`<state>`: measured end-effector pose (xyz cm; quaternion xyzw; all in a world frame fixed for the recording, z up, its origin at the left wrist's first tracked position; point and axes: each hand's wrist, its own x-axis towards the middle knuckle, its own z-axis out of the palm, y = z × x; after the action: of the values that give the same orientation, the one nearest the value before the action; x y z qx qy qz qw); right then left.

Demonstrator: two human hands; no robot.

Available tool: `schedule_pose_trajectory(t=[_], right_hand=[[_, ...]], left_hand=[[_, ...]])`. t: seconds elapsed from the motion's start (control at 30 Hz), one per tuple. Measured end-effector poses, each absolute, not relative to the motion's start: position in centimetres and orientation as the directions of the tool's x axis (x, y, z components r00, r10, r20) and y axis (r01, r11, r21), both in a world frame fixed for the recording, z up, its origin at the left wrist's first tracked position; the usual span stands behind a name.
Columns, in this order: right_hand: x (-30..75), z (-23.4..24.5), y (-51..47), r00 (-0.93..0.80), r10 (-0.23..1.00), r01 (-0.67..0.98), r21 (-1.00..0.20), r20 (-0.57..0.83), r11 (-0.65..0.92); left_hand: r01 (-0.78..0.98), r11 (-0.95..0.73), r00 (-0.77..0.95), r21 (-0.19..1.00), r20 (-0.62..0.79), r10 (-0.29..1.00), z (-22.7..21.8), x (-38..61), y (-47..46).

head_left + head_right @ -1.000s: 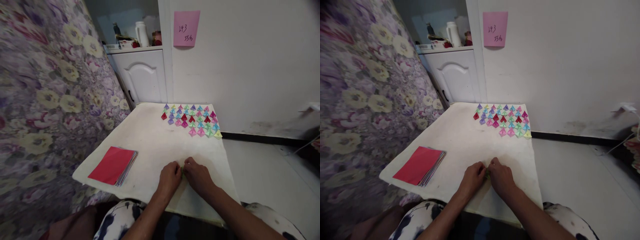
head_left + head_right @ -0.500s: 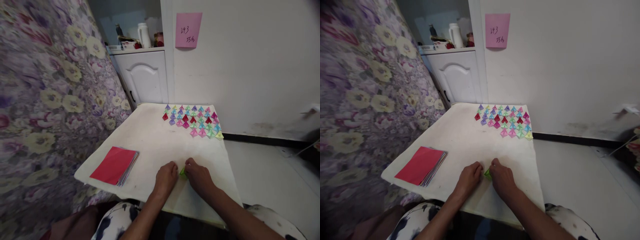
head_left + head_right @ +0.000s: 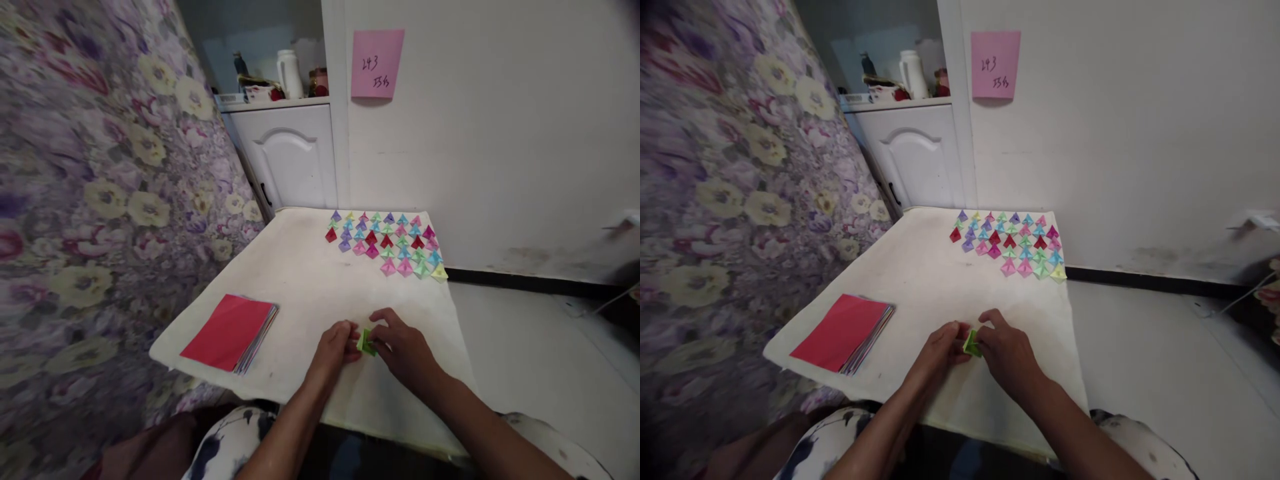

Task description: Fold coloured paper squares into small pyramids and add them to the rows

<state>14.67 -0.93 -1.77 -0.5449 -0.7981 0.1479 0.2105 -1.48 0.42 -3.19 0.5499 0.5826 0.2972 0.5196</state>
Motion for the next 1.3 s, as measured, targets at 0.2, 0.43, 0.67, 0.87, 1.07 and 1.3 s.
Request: schedule_pose_trajectory(t=[0.2, 0.43, 0.67, 0.87, 1.07, 1.3], right_hand=[[14.7, -0.7, -1.4, -0.458, 0.871, 0.763, -0.424, 0.178, 0.487], [14.5, -1.8, -1.0, -0.347, 0.937, 0.868, -0.363, 0.042, 0.338], [14.8, -3.3, -0.6, -0.274, 0.961, 0.816, -0.535, -0.021, 0.221], [17.8, -2.3, 0.2, -0.181, 0.982, 0.777, -0.604, 0.057, 0.178], [17.8, -2.5, 0.0, -0.191, 0.980, 0.826, -0.547, -0.047, 0.135], [17.0, -2.9, -0.3, -0.234, 0.971, 0.816, -0.553, -0.047, 0.170]], left_hand=[[-0.439, 0.629, 0.459, 0.641, -0.442, 0.771, -2.7, -0.2, -0.6], [-0.381, 0.368, 0.081, 0.848, -0.366, 0.927, -4.5, -0.8, 0.2], [-0.224, 0.324, 0.036, 0.919, -0.325, 0.945, -4.5, -1.9, 0.5], [-0.005, 0.247, 0.106, 0.969, -0.245, 0.964, -3.5, -2.2, 0.4], [0.405, -0.044, 0.167, 0.913, -0.026, 0.986, -3.0, -2.3, 0.0], [0.537, -0.182, 0.230, 0.824, 0.065, 0.971, -3.1, -2.1, -0.3]])
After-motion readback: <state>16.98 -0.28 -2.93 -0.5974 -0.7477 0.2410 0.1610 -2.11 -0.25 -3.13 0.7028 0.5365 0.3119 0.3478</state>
